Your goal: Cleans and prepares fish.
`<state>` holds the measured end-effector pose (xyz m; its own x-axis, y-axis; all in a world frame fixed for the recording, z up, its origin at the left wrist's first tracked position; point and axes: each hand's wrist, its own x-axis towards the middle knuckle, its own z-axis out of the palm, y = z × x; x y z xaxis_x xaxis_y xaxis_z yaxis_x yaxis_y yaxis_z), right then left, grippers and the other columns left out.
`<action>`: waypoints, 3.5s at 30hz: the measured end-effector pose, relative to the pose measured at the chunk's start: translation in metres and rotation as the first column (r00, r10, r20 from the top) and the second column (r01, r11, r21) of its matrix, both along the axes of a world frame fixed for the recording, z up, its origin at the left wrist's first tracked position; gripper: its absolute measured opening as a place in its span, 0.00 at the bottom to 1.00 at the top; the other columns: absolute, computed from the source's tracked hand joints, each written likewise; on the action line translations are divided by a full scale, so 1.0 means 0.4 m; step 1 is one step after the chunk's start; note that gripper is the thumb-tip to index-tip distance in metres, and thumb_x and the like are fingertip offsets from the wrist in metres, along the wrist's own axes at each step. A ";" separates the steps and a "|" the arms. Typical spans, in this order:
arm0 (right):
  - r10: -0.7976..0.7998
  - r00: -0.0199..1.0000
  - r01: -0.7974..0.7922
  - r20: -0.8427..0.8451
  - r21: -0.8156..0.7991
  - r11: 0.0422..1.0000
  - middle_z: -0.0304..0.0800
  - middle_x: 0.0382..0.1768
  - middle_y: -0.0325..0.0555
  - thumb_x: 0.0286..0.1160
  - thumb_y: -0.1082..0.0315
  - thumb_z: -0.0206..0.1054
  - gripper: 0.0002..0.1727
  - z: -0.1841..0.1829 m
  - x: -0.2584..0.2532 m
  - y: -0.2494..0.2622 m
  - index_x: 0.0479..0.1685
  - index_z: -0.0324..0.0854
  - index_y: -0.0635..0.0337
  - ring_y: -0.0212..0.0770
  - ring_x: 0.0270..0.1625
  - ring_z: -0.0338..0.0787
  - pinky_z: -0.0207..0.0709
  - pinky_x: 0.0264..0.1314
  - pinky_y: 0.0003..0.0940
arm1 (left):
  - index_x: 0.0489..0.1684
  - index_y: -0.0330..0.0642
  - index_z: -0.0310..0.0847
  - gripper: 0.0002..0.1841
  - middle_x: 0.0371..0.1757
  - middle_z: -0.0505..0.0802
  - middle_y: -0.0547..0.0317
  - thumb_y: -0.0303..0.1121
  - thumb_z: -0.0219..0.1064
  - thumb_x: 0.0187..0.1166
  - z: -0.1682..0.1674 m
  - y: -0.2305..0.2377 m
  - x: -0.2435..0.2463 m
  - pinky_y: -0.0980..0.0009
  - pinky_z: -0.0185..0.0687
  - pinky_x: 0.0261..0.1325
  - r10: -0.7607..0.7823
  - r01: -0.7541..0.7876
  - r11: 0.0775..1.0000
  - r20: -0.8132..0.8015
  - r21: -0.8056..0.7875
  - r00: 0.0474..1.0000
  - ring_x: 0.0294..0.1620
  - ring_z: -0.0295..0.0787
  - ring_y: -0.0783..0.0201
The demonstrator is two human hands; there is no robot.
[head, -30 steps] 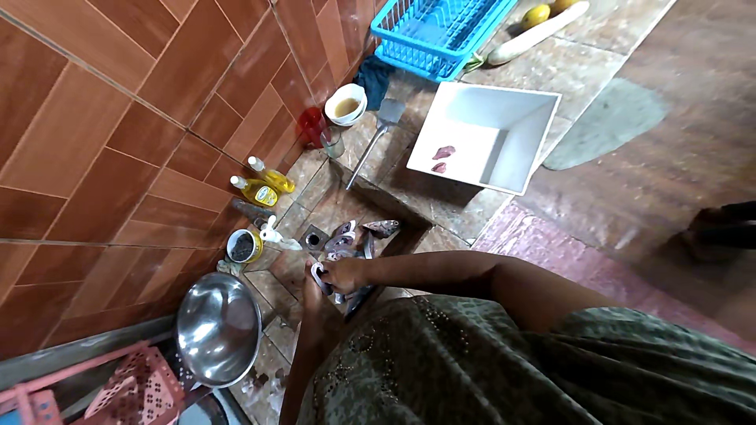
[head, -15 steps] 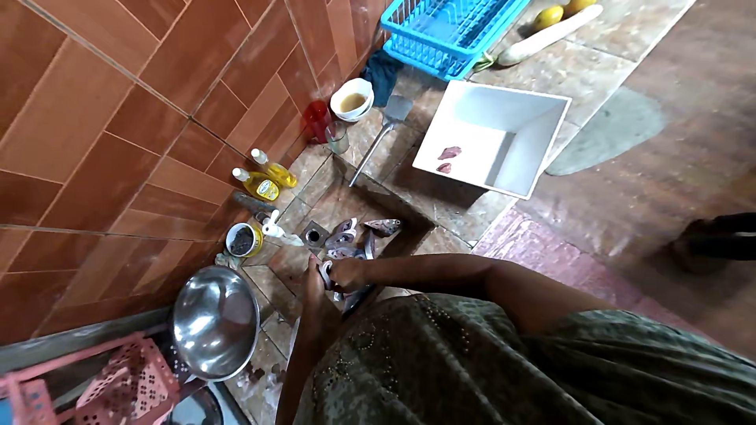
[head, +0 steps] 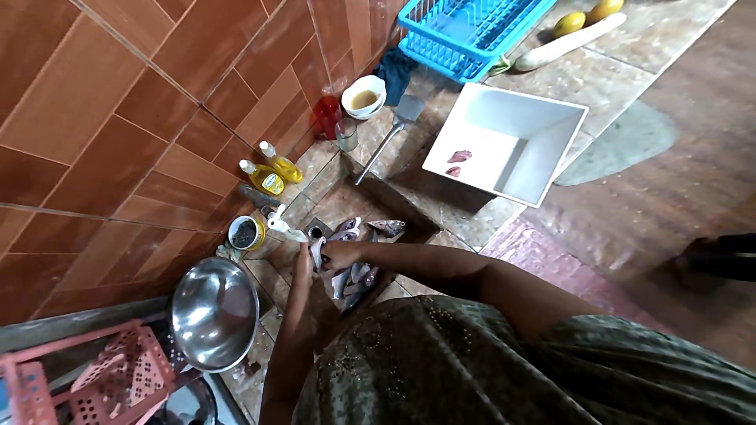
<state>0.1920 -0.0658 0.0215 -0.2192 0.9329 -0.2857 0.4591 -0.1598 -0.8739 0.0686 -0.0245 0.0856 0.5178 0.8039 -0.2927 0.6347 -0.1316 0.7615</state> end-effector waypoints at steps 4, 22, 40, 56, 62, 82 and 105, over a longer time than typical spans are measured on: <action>0.011 1.000 -0.010 0.022 -0.046 0.999 0.86 0.52 0.69 0.81 0.61 0.68 0.20 0.009 0.008 0.016 0.54 0.82 0.74 0.65 0.59 0.86 0.72 0.66 0.67 | 0.76 0.32 0.74 0.35 0.72 0.83 0.37 0.54 0.34 0.96 -0.091 0.113 0.005 0.48 0.72 0.76 0.137 -0.191 0.896 -0.161 -0.400 0.978 0.73 0.80 0.48; -0.305 0.846 0.228 -0.437 -0.221 0.948 0.88 0.40 0.51 0.81 0.62 0.70 0.20 -0.062 0.026 0.041 0.59 0.77 0.70 0.37 0.33 0.90 0.88 0.44 0.34 | 0.77 0.24 0.67 0.28 0.66 0.85 0.37 0.35 0.65 0.84 -0.161 0.125 -0.083 0.63 0.82 0.69 0.036 0.034 0.940 0.197 -0.338 0.980 0.63 0.85 0.59; -0.299 0.723 0.181 -0.623 -0.247 0.952 0.88 0.44 0.49 0.87 0.69 0.62 0.12 -0.073 0.047 0.045 0.60 0.75 0.68 0.39 0.37 0.93 0.90 0.45 0.36 | 0.74 0.24 0.69 0.27 0.61 0.89 0.40 0.40 0.62 0.87 -0.249 0.168 -0.103 0.58 0.85 0.67 0.120 0.061 0.917 0.419 -0.394 0.900 0.60 0.88 0.55; -0.375 0.905 0.386 -0.201 0.020 0.922 0.87 0.55 0.60 0.85 0.66 0.63 0.14 -0.106 0.056 0.006 0.55 0.84 0.69 0.47 0.51 0.90 0.83 0.61 0.43 | 0.69 0.22 0.75 0.20 0.63 0.87 0.36 0.29 0.64 0.85 -0.129 0.145 -0.044 0.67 0.78 0.69 0.140 -0.119 0.980 0.128 -0.159 0.982 0.62 0.85 0.59; -0.569 0.756 0.507 -0.324 -0.260 0.822 0.87 0.46 0.54 0.85 0.69 0.63 0.13 -0.119 0.077 -0.025 0.58 0.80 0.69 0.39 0.37 0.90 0.87 0.46 0.36 | 0.70 0.22 0.74 0.21 0.64 0.86 0.33 0.29 0.65 0.84 -0.166 0.159 -0.066 0.66 0.79 0.69 0.131 -0.112 0.984 0.136 -0.138 0.982 0.63 0.85 0.57; -0.217 0.964 0.230 -0.155 0.071 0.971 0.91 0.53 0.58 0.83 0.59 0.68 0.18 -0.099 0.066 0.018 0.61 0.84 0.65 0.51 0.57 0.90 0.78 0.68 0.53 | 0.62 0.27 0.81 0.23 0.58 0.90 0.39 0.39 0.72 0.80 -0.214 0.167 -0.064 0.61 0.82 0.68 0.016 -0.004 0.995 0.117 -0.100 0.993 0.59 0.88 0.57; -0.247 0.967 0.241 -0.062 -0.081 0.967 0.90 0.38 0.56 0.83 0.62 0.63 0.15 -0.049 0.062 0.022 0.50 0.86 0.66 0.47 0.35 0.90 0.84 0.47 0.49 | 0.62 0.27 0.82 0.25 0.62 0.88 0.37 0.41 0.74 0.77 -0.179 0.145 -0.041 0.58 0.79 0.72 -0.057 0.051 0.992 -0.052 -0.114 0.997 0.63 0.86 0.54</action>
